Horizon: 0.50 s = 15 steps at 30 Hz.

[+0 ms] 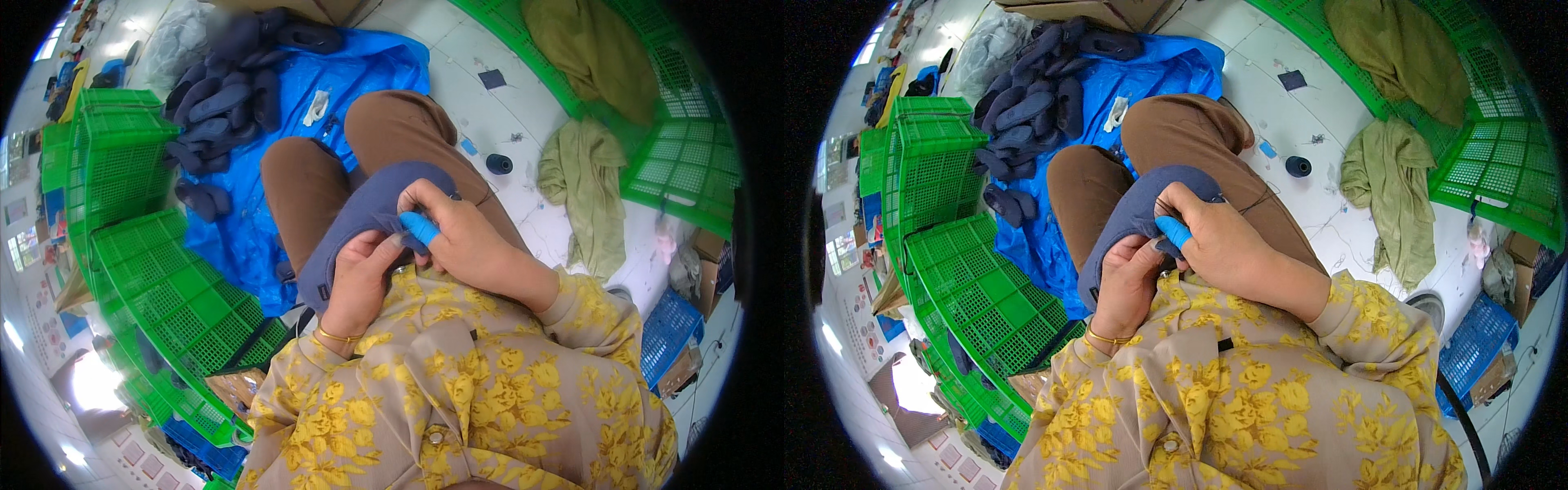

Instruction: The person sits on the floor and sews the edges of dark blue slippers using a blue-handled tool. They repeatedly pick up slippers from a blue tarp, stitch the seams, and place them back down.

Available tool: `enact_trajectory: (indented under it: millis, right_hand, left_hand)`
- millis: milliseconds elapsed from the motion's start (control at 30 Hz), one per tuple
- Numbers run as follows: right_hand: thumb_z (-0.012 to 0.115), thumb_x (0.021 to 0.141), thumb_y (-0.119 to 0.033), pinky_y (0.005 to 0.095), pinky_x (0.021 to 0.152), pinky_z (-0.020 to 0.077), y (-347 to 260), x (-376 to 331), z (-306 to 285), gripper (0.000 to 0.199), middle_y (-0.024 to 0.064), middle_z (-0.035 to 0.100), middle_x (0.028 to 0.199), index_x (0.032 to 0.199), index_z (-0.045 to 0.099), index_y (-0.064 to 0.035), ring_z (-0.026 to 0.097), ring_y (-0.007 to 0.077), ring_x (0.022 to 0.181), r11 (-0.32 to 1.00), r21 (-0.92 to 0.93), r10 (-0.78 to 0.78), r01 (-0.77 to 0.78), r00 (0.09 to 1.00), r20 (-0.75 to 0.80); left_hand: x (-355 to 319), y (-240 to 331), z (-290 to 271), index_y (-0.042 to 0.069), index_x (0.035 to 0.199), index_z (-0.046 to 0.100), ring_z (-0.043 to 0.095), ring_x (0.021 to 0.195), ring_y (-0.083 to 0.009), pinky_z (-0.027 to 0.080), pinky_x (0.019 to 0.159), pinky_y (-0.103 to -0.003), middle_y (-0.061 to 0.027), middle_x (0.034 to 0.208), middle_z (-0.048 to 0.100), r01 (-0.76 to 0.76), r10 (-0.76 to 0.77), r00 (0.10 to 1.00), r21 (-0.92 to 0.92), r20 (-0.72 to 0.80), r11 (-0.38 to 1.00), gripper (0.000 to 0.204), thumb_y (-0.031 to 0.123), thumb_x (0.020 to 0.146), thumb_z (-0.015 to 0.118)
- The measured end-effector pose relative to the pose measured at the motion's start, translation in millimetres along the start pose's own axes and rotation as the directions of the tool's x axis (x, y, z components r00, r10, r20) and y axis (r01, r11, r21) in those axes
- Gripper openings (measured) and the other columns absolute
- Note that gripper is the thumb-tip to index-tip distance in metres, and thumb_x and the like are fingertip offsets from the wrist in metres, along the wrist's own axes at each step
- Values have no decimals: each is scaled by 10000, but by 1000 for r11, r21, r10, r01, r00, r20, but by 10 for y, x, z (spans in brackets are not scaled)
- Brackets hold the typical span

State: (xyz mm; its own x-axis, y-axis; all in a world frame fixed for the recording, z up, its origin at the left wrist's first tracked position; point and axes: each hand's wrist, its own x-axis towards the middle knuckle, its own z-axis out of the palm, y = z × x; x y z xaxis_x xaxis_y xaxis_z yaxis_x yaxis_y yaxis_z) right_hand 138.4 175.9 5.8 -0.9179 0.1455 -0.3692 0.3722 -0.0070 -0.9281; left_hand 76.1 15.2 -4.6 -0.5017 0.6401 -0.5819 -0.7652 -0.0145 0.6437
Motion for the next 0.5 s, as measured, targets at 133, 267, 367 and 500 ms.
enact_trajectory:
  millis: [133,267,367,500]
  right_hand:
    - [536,916,-57,392,565,501,96,13,49,126,142,641,782,1040,536,-80,629,336,597,861,-401,-396,313,907,-142]
    - [534,933,-69,326,528,453,-31,232,-41,124,110,646,859,1049,555,-106,543,219,543,831,-211,-557,516,756,-344]
    - [465,1002,-152,223,499,360,-383,149,-429,212,47,612,906,1199,526,-106,444,62,555,692,678,-147,247,968,-203]
    - [457,1032,-208,204,488,308,-556,-31,-1328,279,-10,437,738,1273,507,-76,342,40,541,441,844,-160,305,952,-260]
  left_hand:
    - [-39,-6,22,-24,1058,634,595,836,-85,483,770,-234,-45,983,669,-55,62,996,94,-70,994,166,92,949,588]
    - [-39,62,-12,-20,999,656,579,814,-59,458,731,-205,-20,935,669,-76,108,986,231,-130,970,157,115,936,606]
    - [-55,90,74,-11,946,657,561,760,-48,445,691,-201,-2,873,658,-109,154,966,213,-208,971,142,124,929,616]
    - [-62,137,-69,-2,919,638,533,742,-43,423,679,-201,7,840,628,-78,119,978,230,-172,970,120,116,921,616]
